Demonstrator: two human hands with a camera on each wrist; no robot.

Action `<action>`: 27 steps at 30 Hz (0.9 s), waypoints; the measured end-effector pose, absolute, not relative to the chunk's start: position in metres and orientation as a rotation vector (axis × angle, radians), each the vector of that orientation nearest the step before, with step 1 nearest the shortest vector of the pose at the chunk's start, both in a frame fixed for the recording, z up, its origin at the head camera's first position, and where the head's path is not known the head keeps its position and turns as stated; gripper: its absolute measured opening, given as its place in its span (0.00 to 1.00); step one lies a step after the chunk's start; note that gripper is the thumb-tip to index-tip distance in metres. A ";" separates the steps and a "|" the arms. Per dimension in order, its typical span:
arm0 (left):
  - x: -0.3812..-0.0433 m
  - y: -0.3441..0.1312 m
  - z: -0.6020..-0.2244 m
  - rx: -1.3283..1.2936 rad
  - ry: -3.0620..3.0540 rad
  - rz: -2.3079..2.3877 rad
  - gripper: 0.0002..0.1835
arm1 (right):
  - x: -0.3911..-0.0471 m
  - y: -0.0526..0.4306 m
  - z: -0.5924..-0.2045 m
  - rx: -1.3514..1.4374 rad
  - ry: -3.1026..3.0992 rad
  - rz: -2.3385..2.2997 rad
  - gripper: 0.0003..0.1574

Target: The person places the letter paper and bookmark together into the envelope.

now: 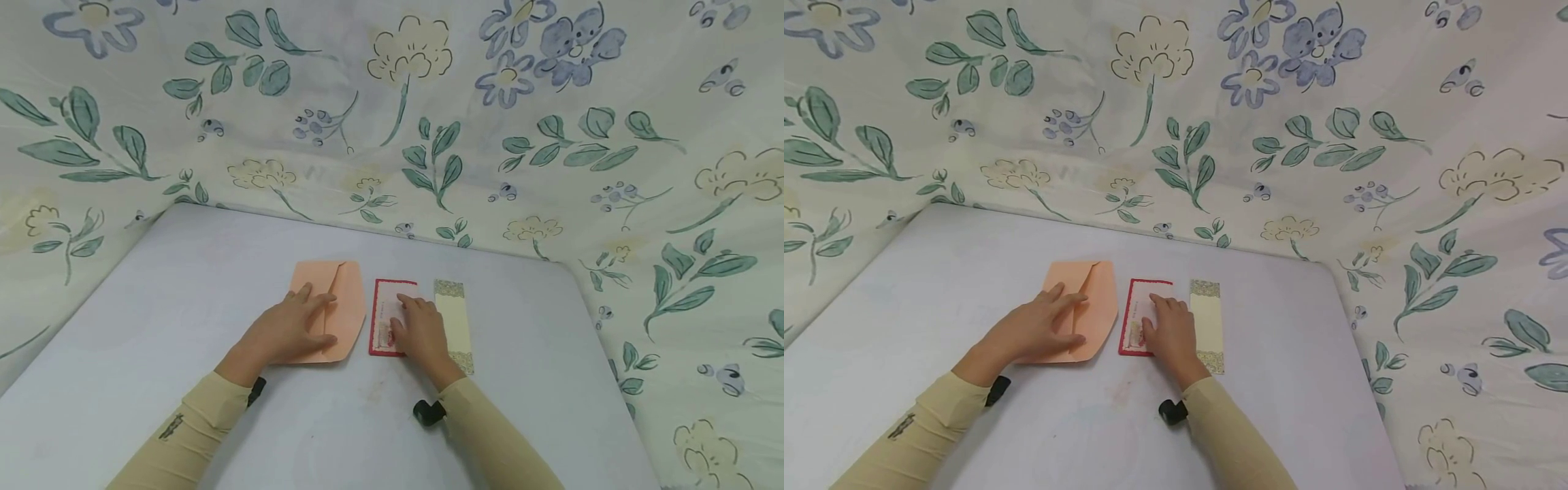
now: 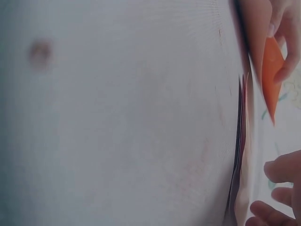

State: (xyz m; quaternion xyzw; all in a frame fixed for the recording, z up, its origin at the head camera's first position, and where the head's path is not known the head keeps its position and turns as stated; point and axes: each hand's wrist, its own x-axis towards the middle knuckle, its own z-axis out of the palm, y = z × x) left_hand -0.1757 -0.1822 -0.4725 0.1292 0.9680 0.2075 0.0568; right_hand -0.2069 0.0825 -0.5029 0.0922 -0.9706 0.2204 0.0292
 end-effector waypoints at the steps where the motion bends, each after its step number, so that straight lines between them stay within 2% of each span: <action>1: -0.176 -0.182 -0.473 0.393 2.936 0.629 0.43 | -0.207 0.083 -0.503 0.280 -2.993 0.669 0.33; 7: -0.175 -0.182 -0.472 0.396 2.930 0.634 0.43 | -0.206 0.088 -0.502 0.244 -2.980 0.624 0.33; 27: -0.174 -0.182 -0.473 0.381 2.929 0.640 0.44 | -0.205 0.086 -0.500 0.120 -3.024 0.684 0.43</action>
